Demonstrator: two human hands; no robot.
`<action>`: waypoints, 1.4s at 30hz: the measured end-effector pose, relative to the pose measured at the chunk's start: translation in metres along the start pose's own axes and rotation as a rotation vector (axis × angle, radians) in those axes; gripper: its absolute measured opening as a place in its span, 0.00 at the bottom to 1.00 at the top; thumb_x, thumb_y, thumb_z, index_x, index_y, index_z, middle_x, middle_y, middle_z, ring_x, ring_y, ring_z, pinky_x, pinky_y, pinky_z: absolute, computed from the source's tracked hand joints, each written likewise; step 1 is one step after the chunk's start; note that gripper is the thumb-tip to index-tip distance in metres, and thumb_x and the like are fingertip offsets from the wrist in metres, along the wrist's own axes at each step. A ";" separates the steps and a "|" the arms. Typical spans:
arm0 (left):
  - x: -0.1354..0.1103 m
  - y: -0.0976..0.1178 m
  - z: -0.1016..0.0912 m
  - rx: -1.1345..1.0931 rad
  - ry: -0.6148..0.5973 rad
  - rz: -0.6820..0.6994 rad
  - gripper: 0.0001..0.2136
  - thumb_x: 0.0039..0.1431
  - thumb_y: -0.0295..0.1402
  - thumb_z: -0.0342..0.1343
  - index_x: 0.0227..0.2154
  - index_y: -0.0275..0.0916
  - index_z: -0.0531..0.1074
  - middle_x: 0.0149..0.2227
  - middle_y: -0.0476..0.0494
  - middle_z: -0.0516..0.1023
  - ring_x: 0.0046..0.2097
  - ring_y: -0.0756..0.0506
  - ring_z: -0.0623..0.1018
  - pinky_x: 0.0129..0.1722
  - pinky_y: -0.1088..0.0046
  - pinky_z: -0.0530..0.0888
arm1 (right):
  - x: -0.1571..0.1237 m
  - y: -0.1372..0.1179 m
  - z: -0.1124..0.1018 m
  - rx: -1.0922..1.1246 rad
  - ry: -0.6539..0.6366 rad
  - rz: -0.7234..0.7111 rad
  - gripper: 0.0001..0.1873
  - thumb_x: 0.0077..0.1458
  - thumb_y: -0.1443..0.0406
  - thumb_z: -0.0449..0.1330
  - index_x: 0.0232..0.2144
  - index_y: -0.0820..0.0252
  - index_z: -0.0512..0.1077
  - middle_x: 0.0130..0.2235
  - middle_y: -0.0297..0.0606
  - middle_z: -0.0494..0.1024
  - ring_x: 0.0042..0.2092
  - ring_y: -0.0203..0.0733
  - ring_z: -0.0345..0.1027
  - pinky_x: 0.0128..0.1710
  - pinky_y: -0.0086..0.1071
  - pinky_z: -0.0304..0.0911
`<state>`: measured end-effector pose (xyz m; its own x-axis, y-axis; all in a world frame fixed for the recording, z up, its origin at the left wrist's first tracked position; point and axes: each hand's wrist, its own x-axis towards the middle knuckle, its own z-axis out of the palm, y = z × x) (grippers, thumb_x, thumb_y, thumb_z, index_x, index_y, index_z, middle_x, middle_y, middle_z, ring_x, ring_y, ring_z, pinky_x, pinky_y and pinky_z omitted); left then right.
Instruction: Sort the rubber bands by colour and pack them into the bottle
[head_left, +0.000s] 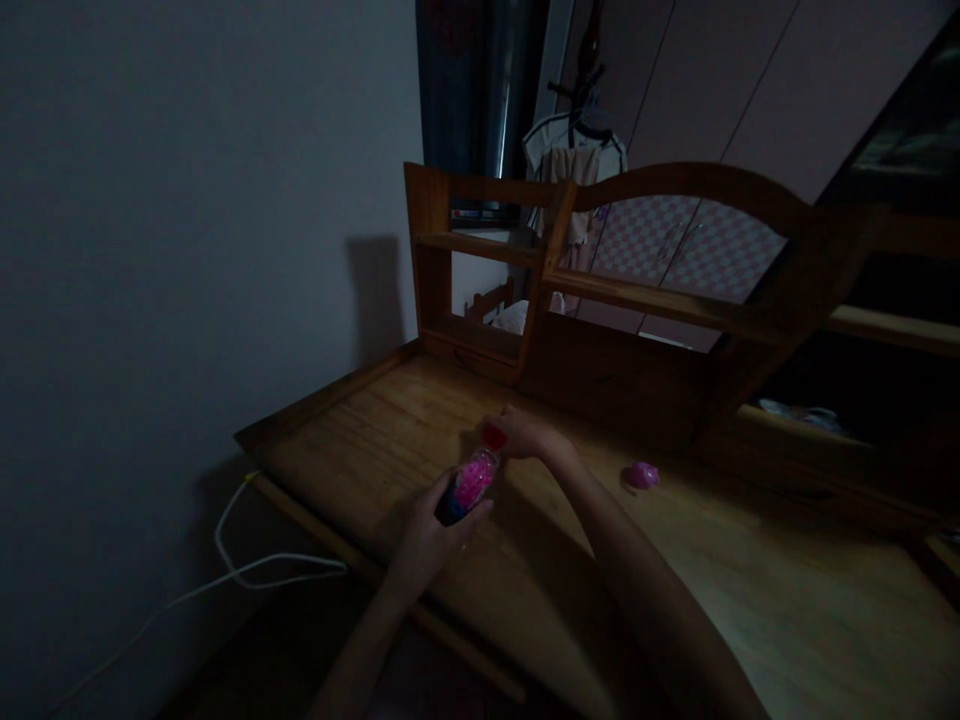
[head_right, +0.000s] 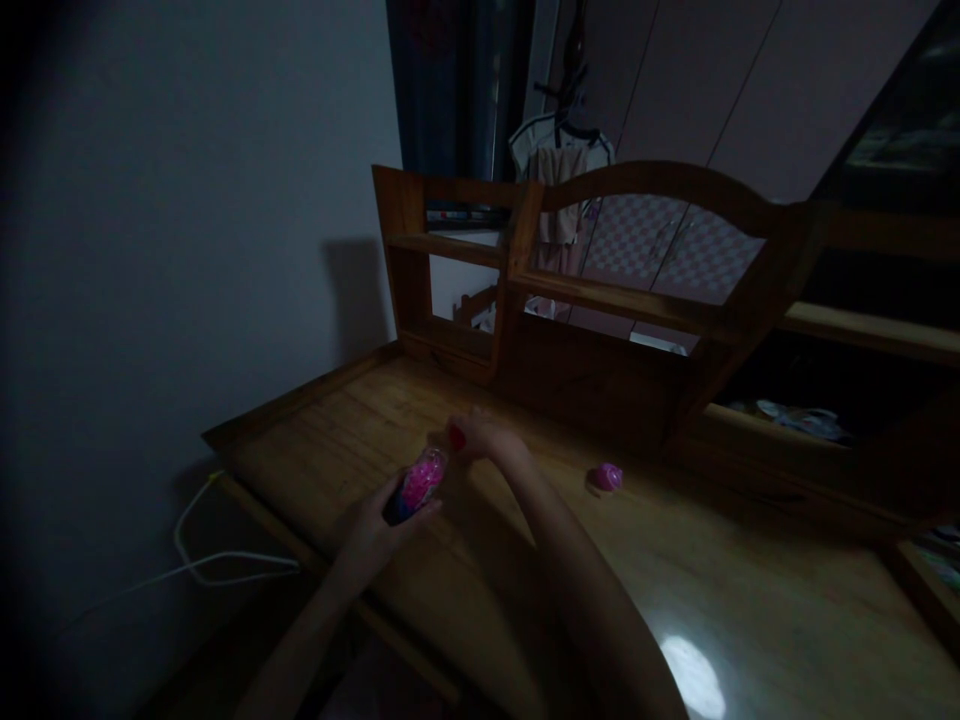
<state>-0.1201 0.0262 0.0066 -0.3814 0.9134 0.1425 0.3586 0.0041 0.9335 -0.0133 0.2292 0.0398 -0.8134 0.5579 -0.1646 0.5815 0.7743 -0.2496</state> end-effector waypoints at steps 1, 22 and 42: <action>0.000 -0.001 0.000 0.008 -0.003 -0.005 0.25 0.51 0.45 0.62 0.49 0.36 0.72 0.41 0.44 0.80 0.42 0.42 0.79 0.43 0.69 0.76 | -0.001 0.000 0.000 0.010 0.012 0.002 0.27 0.44 0.65 0.68 0.49 0.57 0.71 0.49 0.46 0.72 0.47 0.48 0.66 0.43 0.33 0.61; 0.001 -0.006 0.001 0.007 0.008 -0.031 0.25 0.50 0.46 0.62 0.48 0.36 0.72 0.41 0.44 0.80 0.43 0.41 0.79 0.43 0.69 0.76 | -0.007 0.009 -0.019 0.220 0.120 0.014 0.11 0.42 0.74 0.64 0.31 0.63 0.80 0.29 0.37 0.80 0.30 0.36 0.72 0.27 0.23 0.59; 0.005 -0.005 0.002 -0.035 0.018 -0.002 0.26 0.51 0.46 0.62 0.50 0.35 0.71 0.43 0.41 0.79 0.45 0.40 0.78 0.46 0.67 0.74 | -0.069 -0.065 -0.078 0.337 0.212 -0.259 0.08 0.48 0.69 0.64 0.34 0.61 0.80 0.30 0.35 0.79 0.31 0.33 0.69 0.28 0.24 0.59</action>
<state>-0.1218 0.0313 0.0017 -0.3974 0.9060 0.1458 0.3280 -0.0082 0.9446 0.0061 0.1638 0.1422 -0.8905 0.4350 0.1335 0.2953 0.7756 -0.5578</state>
